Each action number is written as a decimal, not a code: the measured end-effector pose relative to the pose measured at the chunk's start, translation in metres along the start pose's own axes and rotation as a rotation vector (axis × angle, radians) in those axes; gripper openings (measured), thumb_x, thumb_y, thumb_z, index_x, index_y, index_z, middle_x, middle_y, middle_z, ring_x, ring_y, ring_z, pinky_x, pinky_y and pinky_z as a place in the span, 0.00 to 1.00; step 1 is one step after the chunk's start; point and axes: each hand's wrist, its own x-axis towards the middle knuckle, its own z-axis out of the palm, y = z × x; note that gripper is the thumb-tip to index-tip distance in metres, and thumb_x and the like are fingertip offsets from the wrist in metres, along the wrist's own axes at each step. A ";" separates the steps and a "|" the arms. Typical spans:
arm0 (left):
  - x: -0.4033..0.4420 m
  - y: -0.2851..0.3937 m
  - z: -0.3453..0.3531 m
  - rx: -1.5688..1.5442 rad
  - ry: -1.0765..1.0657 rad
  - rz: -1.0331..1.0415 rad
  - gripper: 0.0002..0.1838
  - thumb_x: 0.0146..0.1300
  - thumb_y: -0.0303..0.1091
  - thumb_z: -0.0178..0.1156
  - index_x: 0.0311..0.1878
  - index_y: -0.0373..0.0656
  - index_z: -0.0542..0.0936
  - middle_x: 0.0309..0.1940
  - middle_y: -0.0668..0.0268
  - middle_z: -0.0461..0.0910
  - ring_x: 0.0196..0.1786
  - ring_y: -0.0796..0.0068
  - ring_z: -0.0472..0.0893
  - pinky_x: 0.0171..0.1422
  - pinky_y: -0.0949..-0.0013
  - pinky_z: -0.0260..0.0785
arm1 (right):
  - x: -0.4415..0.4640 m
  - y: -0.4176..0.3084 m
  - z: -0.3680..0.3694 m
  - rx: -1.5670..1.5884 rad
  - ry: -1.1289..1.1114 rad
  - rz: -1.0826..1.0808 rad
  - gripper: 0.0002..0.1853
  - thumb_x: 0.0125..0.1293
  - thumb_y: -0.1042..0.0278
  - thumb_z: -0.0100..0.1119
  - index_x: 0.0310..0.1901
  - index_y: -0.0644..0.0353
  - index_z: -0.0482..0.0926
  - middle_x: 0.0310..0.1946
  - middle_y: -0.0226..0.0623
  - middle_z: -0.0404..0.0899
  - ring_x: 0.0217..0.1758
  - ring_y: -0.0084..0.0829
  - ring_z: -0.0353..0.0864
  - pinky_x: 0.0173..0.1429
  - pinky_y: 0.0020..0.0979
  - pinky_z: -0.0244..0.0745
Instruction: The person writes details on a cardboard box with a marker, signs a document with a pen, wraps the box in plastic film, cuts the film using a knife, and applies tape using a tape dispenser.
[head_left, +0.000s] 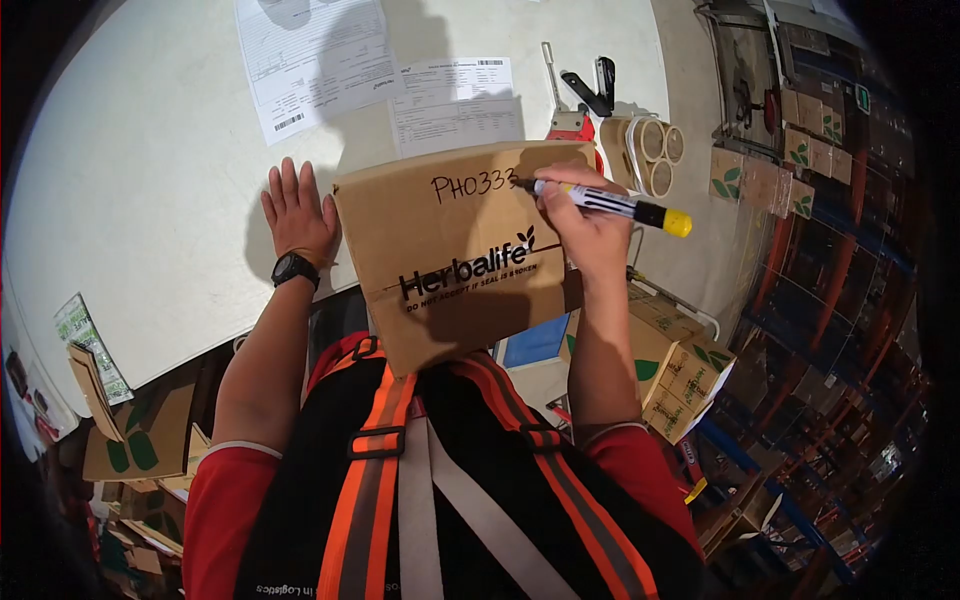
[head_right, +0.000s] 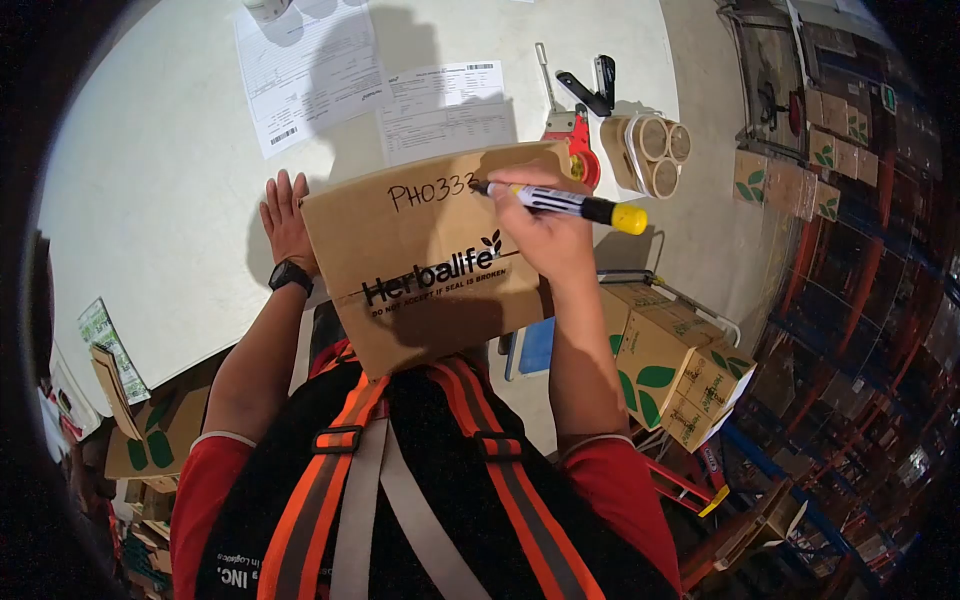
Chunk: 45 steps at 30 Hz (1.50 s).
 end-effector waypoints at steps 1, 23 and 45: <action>0.000 0.001 0.000 0.006 -0.003 -0.003 0.31 0.61 0.42 0.48 0.67 0.48 0.56 0.71 0.59 0.47 0.73 0.57 0.42 0.74 0.50 0.32 | 0.000 -0.001 -0.002 0.077 0.028 0.093 0.05 0.54 0.78 0.60 0.34 0.65 0.80 0.27 0.34 0.78 0.29 0.20 0.74 0.34 0.21 0.68; 0.001 -0.002 0.003 0.024 -0.027 -0.006 0.31 0.62 0.44 0.46 0.68 0.49 0.55 0.71 0.60 0.45 0.74 0.58 0.41 0.74 0.51 0.30 | -0.003 0.001 -0.010 0.217 0.193 0.135 0.07 0.59 0.77 0.57 0.39 0.67 0.79 0.28 0.33 0.78 0.29 0.18 0.74 0.35 0.18 0.70; 0.000 -0.002 0.002 0.033 -0.018 0.019 0.31 0.63 0.44 0.44 0.69 0.49 0.54 0.71 0.59 0.46 0.74 0.58 0.41 0.74 0.50 0.30 | 0.003 0.008 -0.021 -0.100 0.013 0.078 0.08 0.58 0.76 0.58 0.39 0.67 0.79 0.29 0.34 0.78 0.29 0.20 0.75 0.34 0.20 0.70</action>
